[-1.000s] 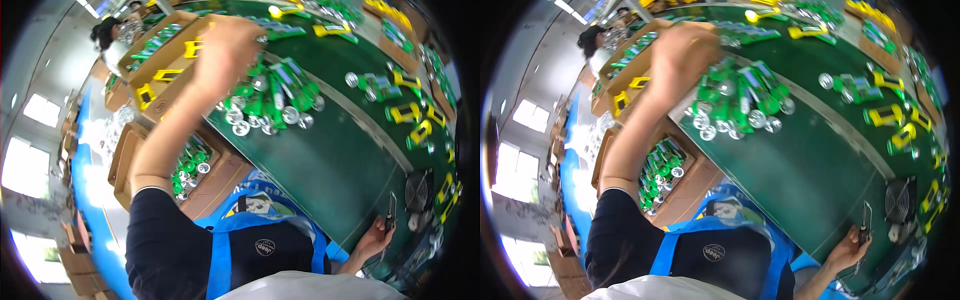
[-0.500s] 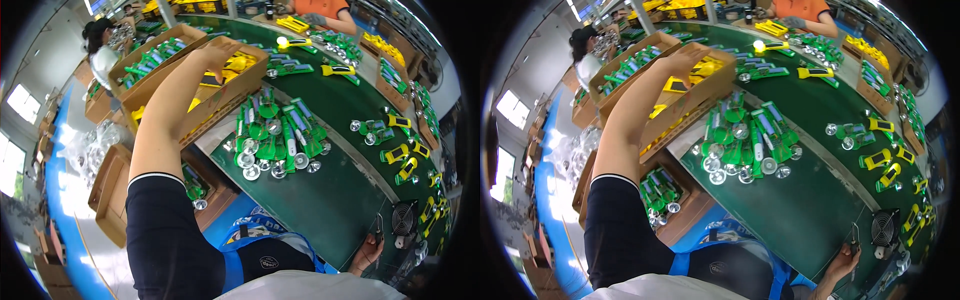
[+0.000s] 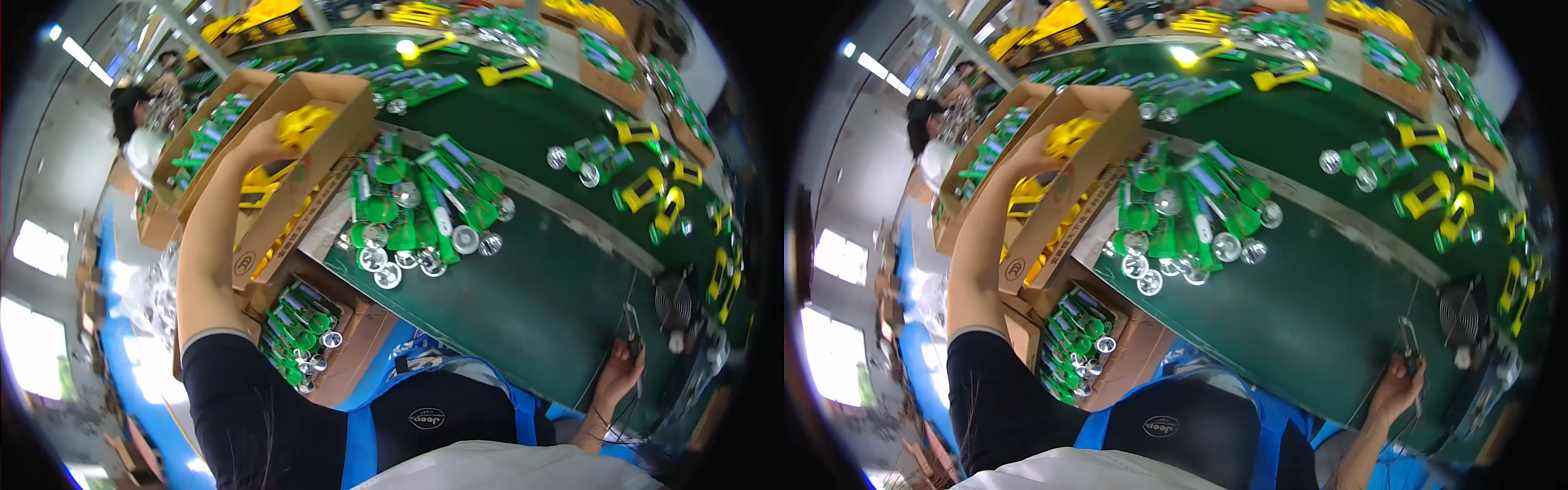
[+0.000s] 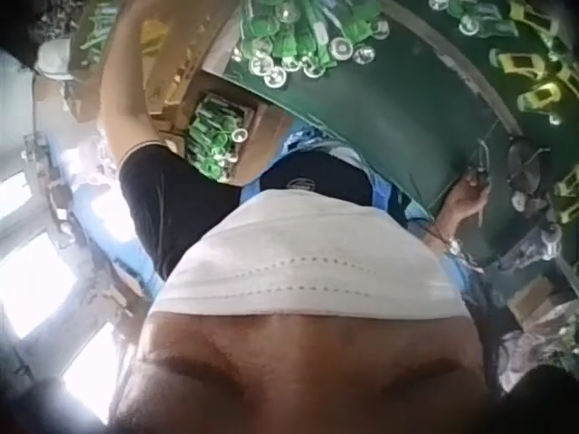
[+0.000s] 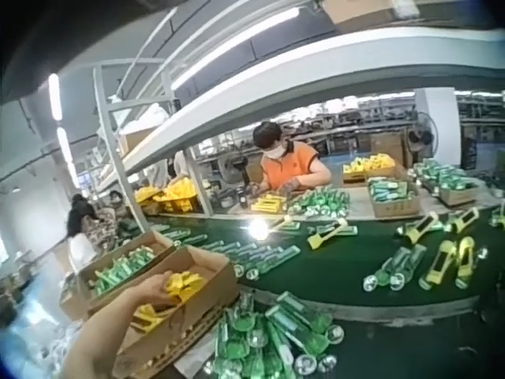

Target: Soldering wires to circuit boards and assembling components into solar-powered flashlight casings on a production line.

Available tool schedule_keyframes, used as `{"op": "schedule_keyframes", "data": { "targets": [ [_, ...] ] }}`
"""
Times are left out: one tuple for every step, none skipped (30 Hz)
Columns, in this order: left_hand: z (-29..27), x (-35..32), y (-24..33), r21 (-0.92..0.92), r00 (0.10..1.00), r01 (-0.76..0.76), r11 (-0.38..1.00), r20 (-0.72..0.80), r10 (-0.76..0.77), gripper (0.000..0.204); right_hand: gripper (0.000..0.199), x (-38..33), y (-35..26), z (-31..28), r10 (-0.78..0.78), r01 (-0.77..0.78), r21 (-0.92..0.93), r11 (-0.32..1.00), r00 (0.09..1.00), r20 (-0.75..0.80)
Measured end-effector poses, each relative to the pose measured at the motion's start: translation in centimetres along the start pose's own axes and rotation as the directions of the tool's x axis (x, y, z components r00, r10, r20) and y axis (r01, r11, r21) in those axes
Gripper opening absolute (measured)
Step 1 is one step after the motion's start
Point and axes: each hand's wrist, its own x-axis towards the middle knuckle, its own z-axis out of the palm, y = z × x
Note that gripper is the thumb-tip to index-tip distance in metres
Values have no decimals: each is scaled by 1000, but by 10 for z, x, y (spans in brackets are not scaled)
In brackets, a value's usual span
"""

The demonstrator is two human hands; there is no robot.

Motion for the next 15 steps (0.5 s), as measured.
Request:
{"op": "schedule_keyframes", "data": {
  "targets": [
    [-2, -7, 0, -12, 1000, 12, 1000, -26, -12, 71, 26, -2, 0, 3, 2, -2, 18, 1000, 999, -50],
    [-6, -15, -7, -30, 999, 19, 999, -51, -21, 67, 27, 0, 2, -3, 18, -21, 65, 998, 999, 45],
    [-7, -25, -30, -78, 978, -62, 995, -206, 45, 59, 28, 5, 3, -11, 31, -47, 107, 993, 988, 154],
    [-20, -31, -26, -156, 967, -9, 988, -253, -31, 55, 28, 4, 4, -11, 37, -47, 116, 992, 996, 87],
    [-31, -35, -39, -47, 876, 31, 998, -480, -50, 53, 28, 6, 7, -5, 54, -59, 125, 990, 998, 38],
    [-49, -35, -27, 4, 814, -95, 995, -575, 80, 51, 28, 8, 8, -5, 53, -65, 136, 989, 995, 89],
    [-66, -38, 0, -92, 817, -135, 987, -574, 58, 50, 28, 10, 8, -4, 51, -73, 146, 987, 988, 145],
    [-78, -44, 60, -63, 816, -173, 983, -568, 108, 50, 28, 6, 4, -1, 32, -46, 138, 989, 994, 106],
    [-80, -46, 99, -74, 819, -254, 964, -548, 174, 50, 27, 4, 3, 0, 28, -42, 160, 986, 995, 91],
    [-77, -50, 149, 17, 802, -353, 935, -509, 313, 52, 27, 2, 4, 3, 28, -41, 181, 983, 997, 73],
    [-63, -56, 211, -98, 817, -454, 886, -443, 370, 54, 27, -2, 2, 4, 16, -22, 177, 984, 999, 32],
    [-43, -61, 257, -183, 824, -526, 830, -351, 445, 57, 27, -4, -5, 5, -23, 16, 198, 980, 999, 34],
    [-21, -68, 301, -108, 739, -657, 747, -291, 608, 61, 27, -6, -13, 4, -57, 47, 217, 975, 998, 39],
    [0, -72, 342, -60, 600, -797, 600, -182, 779, 63, 27, -7, -20, -2, -55, 52, 215, 975, 998, 7],
    [22, -77, 382, -156, 575, -809, 567, -7, 818, 63, 26, -7, -26, -10, -87, 83, 235, 969, 996, 8]
  ]
}}
